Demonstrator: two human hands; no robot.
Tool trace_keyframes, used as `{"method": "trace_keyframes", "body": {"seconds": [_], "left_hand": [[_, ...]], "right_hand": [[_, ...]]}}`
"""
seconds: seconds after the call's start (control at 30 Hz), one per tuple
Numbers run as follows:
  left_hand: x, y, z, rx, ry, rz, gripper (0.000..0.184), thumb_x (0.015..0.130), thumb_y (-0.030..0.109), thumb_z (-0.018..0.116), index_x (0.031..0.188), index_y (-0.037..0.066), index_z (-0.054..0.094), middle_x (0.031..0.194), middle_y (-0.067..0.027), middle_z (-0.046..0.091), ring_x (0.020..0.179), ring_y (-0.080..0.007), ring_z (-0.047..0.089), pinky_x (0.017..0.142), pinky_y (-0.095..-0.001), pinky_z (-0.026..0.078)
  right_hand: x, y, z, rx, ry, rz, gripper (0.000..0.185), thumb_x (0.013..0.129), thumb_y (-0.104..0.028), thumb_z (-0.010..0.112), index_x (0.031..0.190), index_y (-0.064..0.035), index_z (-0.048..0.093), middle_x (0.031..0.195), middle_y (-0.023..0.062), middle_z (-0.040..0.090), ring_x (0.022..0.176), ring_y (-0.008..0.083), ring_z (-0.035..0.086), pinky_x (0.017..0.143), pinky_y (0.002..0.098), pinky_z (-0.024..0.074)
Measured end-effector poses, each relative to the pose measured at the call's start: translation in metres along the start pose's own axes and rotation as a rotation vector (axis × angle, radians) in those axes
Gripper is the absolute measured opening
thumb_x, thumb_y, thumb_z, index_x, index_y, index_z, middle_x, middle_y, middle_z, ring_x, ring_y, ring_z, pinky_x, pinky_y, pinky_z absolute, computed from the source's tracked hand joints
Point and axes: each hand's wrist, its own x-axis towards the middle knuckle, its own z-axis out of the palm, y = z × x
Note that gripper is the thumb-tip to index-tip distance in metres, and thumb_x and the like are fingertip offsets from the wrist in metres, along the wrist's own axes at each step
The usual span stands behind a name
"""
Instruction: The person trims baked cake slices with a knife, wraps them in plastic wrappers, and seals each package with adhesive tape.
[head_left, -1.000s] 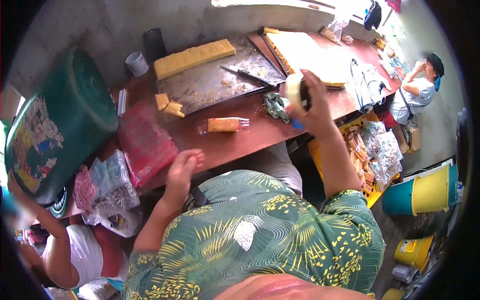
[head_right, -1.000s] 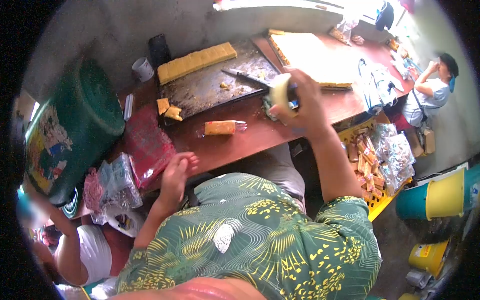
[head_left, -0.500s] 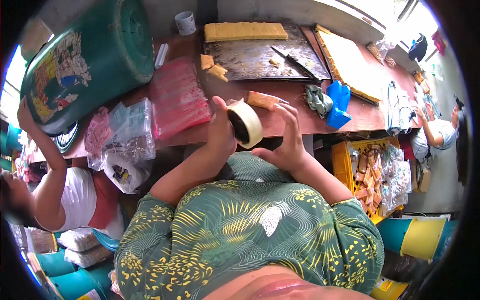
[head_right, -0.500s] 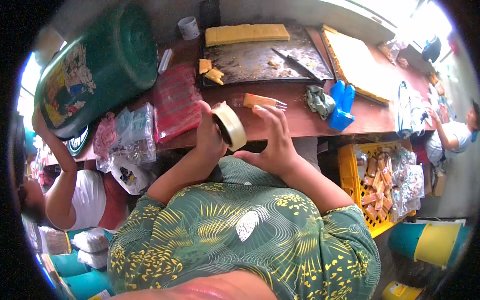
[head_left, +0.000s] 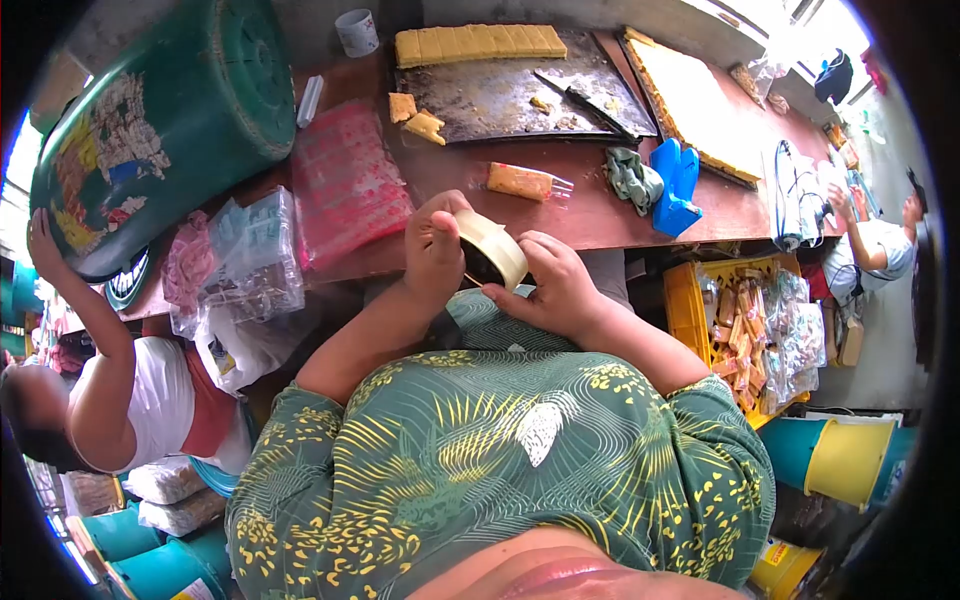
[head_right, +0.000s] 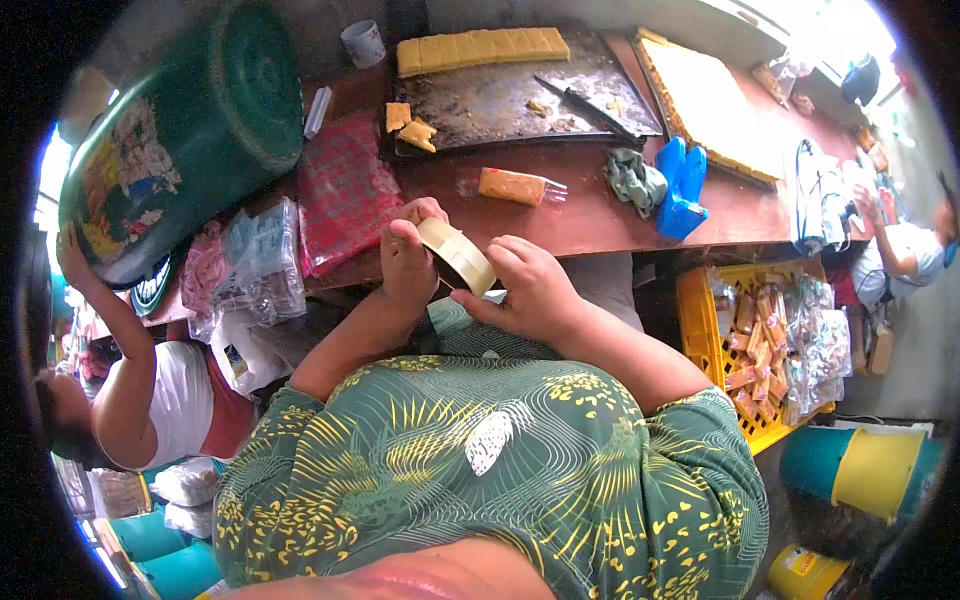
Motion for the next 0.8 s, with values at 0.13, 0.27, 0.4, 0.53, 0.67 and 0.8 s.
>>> {"method": "trace_keyframes", "body": {"seconds": [0.13, 0.27, 0.4, 0.53, 0.67, 0.8], "left_hand": [[0.002, 0.006, 0.002, 0.033, -0.043, -0.014, 0.071, 0.095, 0.077, 0.047, 0.081, 0.008, 0.055, 0.074, 0.0049, 0.055, 0.070, -0.0029, 0.049, 0.060, -0.0222, 0.037], [0.000, -0.004, -0.003, -0.009, -0.092, -0.116, 0.072, 0.096, 0.076, 0.045, 0.080, 0.007, 0.057, 0.074, 0.0044, 0.056, 0.069, -0.0041, 0.050, 0.060, -0.0228, 0.038], [-0.004, -0.010, 0.002, -0.006, -0.217, -0.173, 0.074, 0.098, 0.075, 0.042, 0.082, 0.005, 0.060, 0.073, 0.0038, 0.056, 0.069, -0.0058, 0.051, 0.061, -0.0237, 0.040], [-0.003, -0.012, 0.005, -0.017, -0.253, -0.228, 0.074, 0.099, 0.073, 0.043, 0.084, 0.004, 0.063, 0.076, 0.0013, 0.060, 0.073, -0.0060, 0.054, 0.063, -0.0241, 0.041], [-0.001, -0.022, 0.005, -0.013, -0.263, -0.236, 0.072, 0.100, 0.071, 0.043, 0.093, 0.003, 0.064, 0.083, -0.0007, 0.063, 0.077, -0.0074, 0.057, 0.068, -0.0234, 0.044], [0.003, -0.036, 0.010, -0.007, -0.156, -0.197, 0.072, 0.100, 0.072, 0.040, 0.110, 0.004, 0.062, 0.102, -0.0041, 0.061, 0.087, -0.0120, 0.058, 0.075, -0.0270, 0.048]], "right_hand": [[-0.002, 0.007, -0.003, 0.046, -0.045, -0.027, 0.044, 0.083, -0.036, 0.083, 0.092, -0.0003, 0.058, 0.084, 0.0153, 0.058, 0.081, 0.0357, 0.061, 0.071, 0.0425, 0.0515], [-0.002, 0.009, -0.009, 0.464, 0.060, 0.069, 0.042, 0.089, -0.028, 0.081, 0.113, 0.0009, 0.062, 0.099, 0.0089, 0.061, 0.089, 0.0219, 0.064, 0.078, 0.0345, 0.0532], [-0.002, 0.010, -0.021, 0.810, -0.063, 0.301, 0.036, 0.097, -0.015, 0.074, 0.127, -0.0004, 0.061, 0.109, 0.0014, 0.060, 0.095, 0.0075, 0.058, 0.084, 0.0264, 0.0516], [-0.010, 0.020, -0.021, 0.989, -0.175, 0.442, 0.020, 0.101, -0.009, 0.067, 0.118, -0.0001, 0.065, 0.107, 0.0011, 0.065, 0.095, 0.0058, 0.059, 0.085, 0.0248, 0.0509], [-0.012, 0.023, -0.019, 1.115, -0.080, 0.496, 0.011, 0.102, -0.006, 0.065, 0.111, -0.0001, 0.066, 0.103, 0.0010, 0.067, 0.096, 0.0065, 0.061, 0.085, 0.0255, 0.0507], [-0.015, 0.033, -0.040, 1.002, 0.065, 0.450, 0.007, 0.102, -0.002, 0.062, 0.109, -0.0007, 0.065, 0.102, 0.0010, 0.066, 0.097, 0.0082, 0.061, 0.086, 0.0263, 0.0505]]}}
